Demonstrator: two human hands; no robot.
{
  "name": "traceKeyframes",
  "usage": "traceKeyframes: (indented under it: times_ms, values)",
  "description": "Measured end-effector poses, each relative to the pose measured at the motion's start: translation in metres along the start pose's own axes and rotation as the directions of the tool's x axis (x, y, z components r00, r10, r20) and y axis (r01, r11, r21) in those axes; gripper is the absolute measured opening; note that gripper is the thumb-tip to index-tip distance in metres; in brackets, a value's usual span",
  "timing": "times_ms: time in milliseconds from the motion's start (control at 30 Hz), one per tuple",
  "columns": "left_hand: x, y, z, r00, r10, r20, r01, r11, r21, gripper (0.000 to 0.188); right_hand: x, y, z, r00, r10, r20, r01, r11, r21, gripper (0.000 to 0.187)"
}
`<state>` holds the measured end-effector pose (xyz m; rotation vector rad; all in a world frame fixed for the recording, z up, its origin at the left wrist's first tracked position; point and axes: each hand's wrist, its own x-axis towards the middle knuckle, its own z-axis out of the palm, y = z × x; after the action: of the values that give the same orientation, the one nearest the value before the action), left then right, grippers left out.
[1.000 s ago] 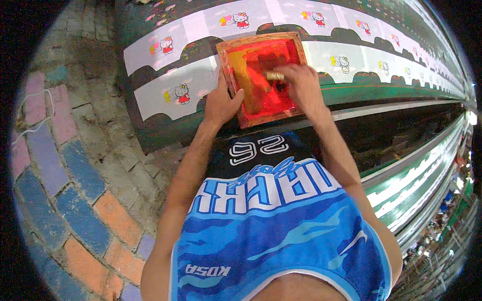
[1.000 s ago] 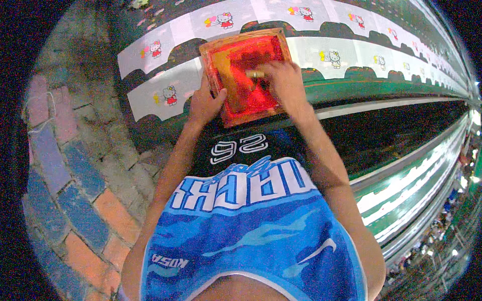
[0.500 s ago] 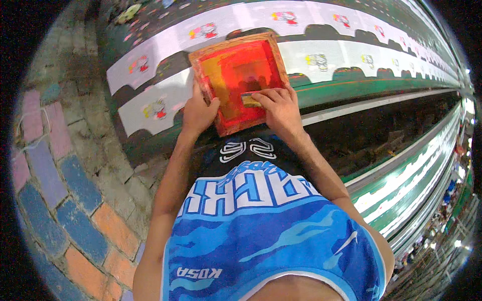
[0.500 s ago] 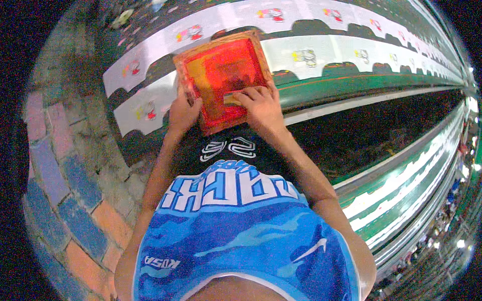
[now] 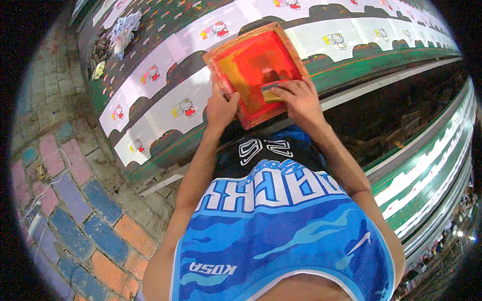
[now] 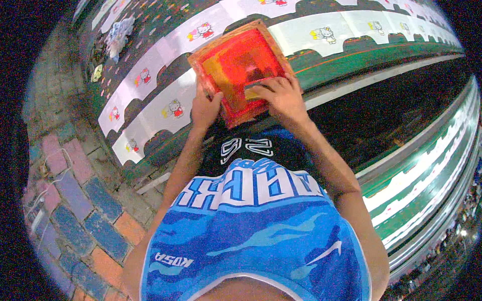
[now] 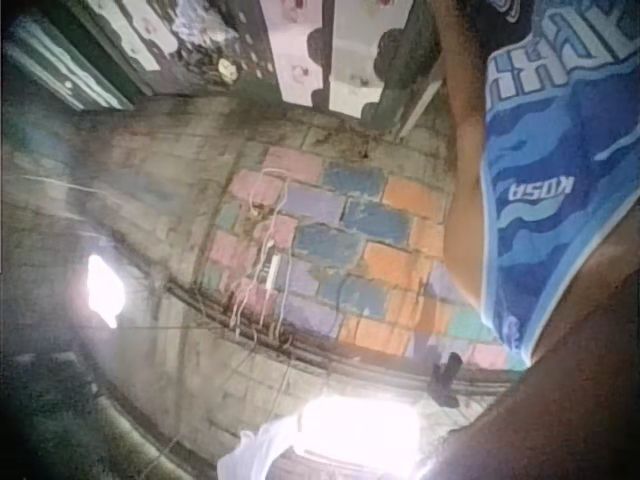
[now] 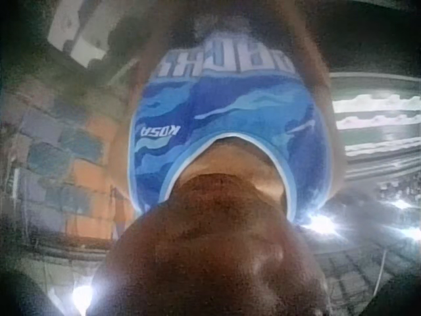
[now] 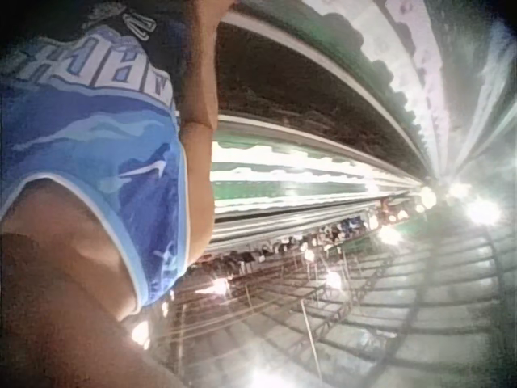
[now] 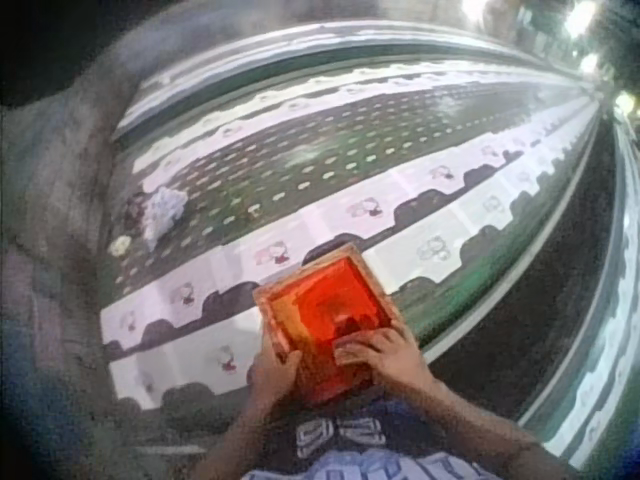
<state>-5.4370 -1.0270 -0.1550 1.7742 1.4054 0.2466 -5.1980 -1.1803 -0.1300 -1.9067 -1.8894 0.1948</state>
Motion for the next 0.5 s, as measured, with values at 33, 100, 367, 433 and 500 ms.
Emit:
traceKeyframes:
  times_ms: [33, 100, 367, 433, 500]
  values:
    - [0.001, -0.001, 0.001, 1.0, -0.022, 0.007, 0.022, 1.0, -0.008, 0.11, 0.002, 0.001, -0.002, 1.0, 0.004, -0.002, -0.004, 1.0, -0.006, 0.054]
    - [0.001, -0.002, -0.001, 1.0, -0.02, -0.016, 0.021, 0.999, 0.028, 0.108, 0.003, -0.003, 0.002, 1.0, 0.004, -0.003, -0.004, 1.0, 0.001, 0.055]
    - [0.006, -0.011, -0.001, 0.998, 0.047, -0.036, -0.042, 0.991, 0.127, 0.11, 0.027, 0.032, 0.005, 0.984, -0.176, -0.027, 0.175, 0.984, -0.039, 0.042]
    - [0.008, -0.018, 0.0, 0.998, 0.052, -0.031, -0.047, 0.989, 0.14, 0.109, 0.038, 0.04, -0.002, 0.986, -0.139, 0.09, 0.141, 0.99, -0.021, 0.054]
    - [0.008, -0.017, 0.0, 0.999, 0.05, -0.017, -0.048, 0.993, 0.106, 0.108, 0.038, 0.043, -0.002, 0.989, -0.102, 0.108, 0.103, 0.995, -0.009, 0.053]
